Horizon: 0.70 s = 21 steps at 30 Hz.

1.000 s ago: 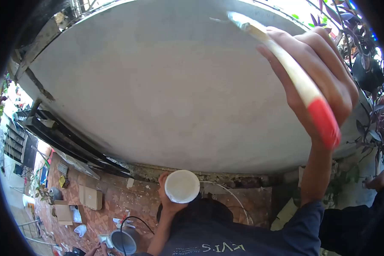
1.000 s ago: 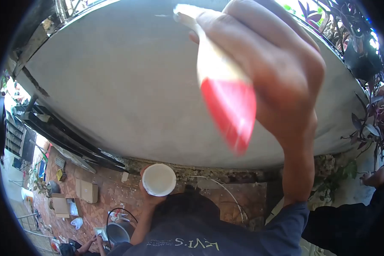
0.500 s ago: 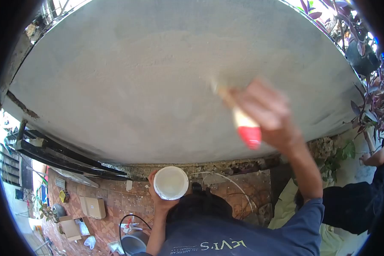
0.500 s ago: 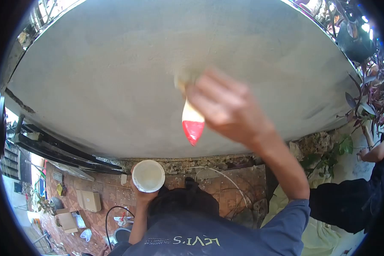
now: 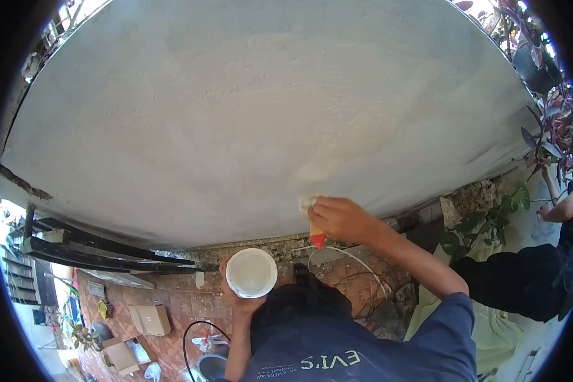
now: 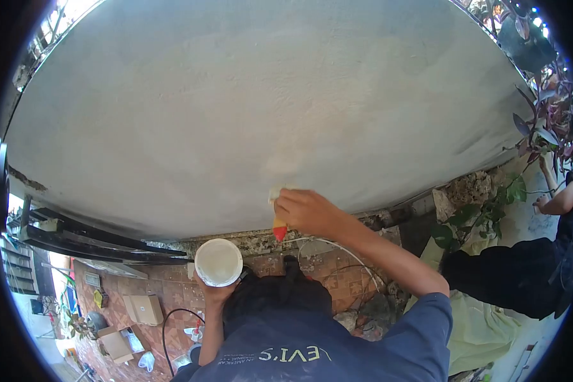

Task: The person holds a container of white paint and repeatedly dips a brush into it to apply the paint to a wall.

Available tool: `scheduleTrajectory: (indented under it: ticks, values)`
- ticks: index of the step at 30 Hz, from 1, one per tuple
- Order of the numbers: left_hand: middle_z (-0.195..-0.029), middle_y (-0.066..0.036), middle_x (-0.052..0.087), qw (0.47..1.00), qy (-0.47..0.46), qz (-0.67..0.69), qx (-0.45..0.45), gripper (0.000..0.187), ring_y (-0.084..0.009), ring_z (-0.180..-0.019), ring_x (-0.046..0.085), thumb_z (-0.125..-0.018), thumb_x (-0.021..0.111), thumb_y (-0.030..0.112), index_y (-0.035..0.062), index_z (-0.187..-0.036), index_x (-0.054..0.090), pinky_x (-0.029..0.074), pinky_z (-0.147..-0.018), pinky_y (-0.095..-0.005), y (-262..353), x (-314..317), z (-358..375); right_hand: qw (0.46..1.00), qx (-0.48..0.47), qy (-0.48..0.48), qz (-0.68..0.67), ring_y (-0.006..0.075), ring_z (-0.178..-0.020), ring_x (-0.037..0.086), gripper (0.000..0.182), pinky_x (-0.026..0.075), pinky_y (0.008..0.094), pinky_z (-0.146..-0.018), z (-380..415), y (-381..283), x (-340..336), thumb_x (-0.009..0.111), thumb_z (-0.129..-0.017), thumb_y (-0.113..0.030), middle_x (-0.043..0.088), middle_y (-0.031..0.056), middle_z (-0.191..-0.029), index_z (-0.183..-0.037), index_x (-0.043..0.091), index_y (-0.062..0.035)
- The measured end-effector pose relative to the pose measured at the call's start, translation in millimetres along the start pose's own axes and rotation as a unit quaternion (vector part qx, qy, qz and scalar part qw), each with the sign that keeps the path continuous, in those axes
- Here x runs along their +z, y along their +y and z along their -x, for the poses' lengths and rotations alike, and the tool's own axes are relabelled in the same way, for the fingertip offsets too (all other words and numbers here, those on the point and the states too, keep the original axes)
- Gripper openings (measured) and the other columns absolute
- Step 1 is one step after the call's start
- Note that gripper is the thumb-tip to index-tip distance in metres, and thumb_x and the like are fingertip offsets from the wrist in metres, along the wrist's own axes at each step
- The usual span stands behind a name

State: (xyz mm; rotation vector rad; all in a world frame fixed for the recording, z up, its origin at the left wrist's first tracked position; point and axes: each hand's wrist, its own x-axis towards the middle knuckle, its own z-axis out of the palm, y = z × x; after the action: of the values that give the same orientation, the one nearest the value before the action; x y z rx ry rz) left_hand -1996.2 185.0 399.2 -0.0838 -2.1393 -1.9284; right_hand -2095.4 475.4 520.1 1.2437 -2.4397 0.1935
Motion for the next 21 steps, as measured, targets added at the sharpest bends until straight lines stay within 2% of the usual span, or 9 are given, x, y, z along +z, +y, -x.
scheduleTrajectory:
  ticks: [3,4,7,10,11,13,15,17,21]
  values:
    - [-0.132,-0.018,0.045,0.996,-0.079,0.046,-0.004,0.107,-0.0286,-0.119,0.051,-0.058,0.089,0.014,0.0047,-0.138,0.020,0.043,-0.100,-0.0405,-15,-21,0,0.990,0.015,0.121,0.064,0.0178,-0.076,0.059,0.022,0.050,0.0279,-0.059,-50,14,-94,0.065,-0.072,-0.006,0.056,0.0052,-0.079,-0.092,0.062,0.0022]
    - [-0.132,-0.018,0.046,0.998,-0.064,-0.011,0.006,0.106,-0.0283,-0.118,0.052,-0.058,0.090,0.015,0.0051,-0.138,0.020,0.043,-0.099,-0.0403,-13,-22,-5,0.975,0.010,0.169,0.142,0.0174,-0.069,0.058,0.024,0.048,0.0263,-0.056,-65,13,-128,0.071,-0.067,-0.004,0.059,0.0054,-0.077,-0.089,0.065,0.0027]
    - [-0.130,-0.017,0.047,0.994,-0.058,-0.083,0.030,0.104,-0.0278,-0.117,0.053,-0.059,0.090,0.016,0.0057,-0.137,0.021,0.043,-0.099,-0.0402,-16,-26,-15,0.869,-0.077,0.347,0.345,0.0168,-0.066,0.057,0.028,0.049,0.0261,-0.057,-95,17,-186,0.080,-0.063,-0.002,0.063,0.0051,-0.079,-0.089,0.069,0.0007]
    - [-0.126,-0.014,0.049,0.996,-0.044,-0.070,0.021,0.099,-0.0252,-0.114,0.053,-0.057,0.087,0.016,0.0036,-0.135,0.028,0.044,-0.096,-0.0377,-15,-24,-15,0.866,-0.064,0.339,0.361,0.0131,-0.061,0.053,0.027,0.045,0.0231,-0.052,-88,24,-164,0.074,-0.061,0.006,0.064,0.0063,-0.077,-0.086,0.070,0.0011]
    - [-0.124,-0.013,0.049,0.998,-0.033,-0.057,0.010,0.096,-0.0240,-0.113,0.054,-0.056,0.085,0.016,0.0025,-0.135,0.031,0.044,-0.095,-0.0364,-14,-22,-15,0.884,-0.040,0.286,0.368,0.0127,-0.060,0.053,0.026,0.045,0.0224,-0.052,-75,25,-139,0.073,-0.062,0.007,0.064,0.0068,-0.080,-0.087,0.070,0.0015]
    - [-0.124,-0.012,0.049,0.999,-0.021,-0.027,0.006,0.095,-0.0229,-0.112,0.053,-0.055,0.084,0.016,0.0016,-0.135,0.034,0.043,-0.096,-0.0358,-13,-24,-12,0.937,0.017,0.225,0.267,0.0116,-0.060,0.052,0.022,0.045,0.0219,-0.052,-37,13,-66,0.070,-0.066,0.007,0.061,0.0050,-0.078,-0.088,0.069,0.0019]
    - [-0.125,-0.012,0.048,1.000,-0.022,-0.011,0.014,0.096,-0.0231,-0.114,0.052,-0.055,0.085,0.015,0.0019,-0.135,0.034,0.042,-0.098,-0.0364,-17,-31,-9,0.970,0.095,0.145,0.173,0.0132,-0.062,0.052,0.019,0.048,0.0255,-0.054,2,-18,-4,0.066,-0.071,0.003,0.046,0.0031,-0.068,-0.090,0.065,0.0030]
    - [-0.131,-0.013,0.044,0.999,0.000,-0.031,-0.023,0.104,-0.0246,-0.119,0.049,-0.053,0.088,0.018,0.0023,-0.138,0.029,0.040,-0.101,-0.0384,-33,-34,-3,0.986,0.147,0.079,0.016,0.0158,-0.070,0.054,0.026,0.048,0.0280,-0.056,29,-35,48,0.065,-0.069,0.001,0.048,0.0046,-0.074,-0.094,0.062,0.0032]
    - [-0.137,-0.015,0.040,0.997,0.012,-0.076,0.023,0.111,-0.0264,-0.123,0.047,-0.053,0.091,0.019,0.0028,-0.140,0.024,0.040,-0.102,-0.0402,-48,-40,4,0.991,0.118,0.058,0.039,0.0174,-0.074,0.056,0.029,0.047,0.0288,-0.057,3,-15,-21,0.065,-0.065,0.000,0.050,0.0042,-0.077,-0.094,0.060,0.0022]
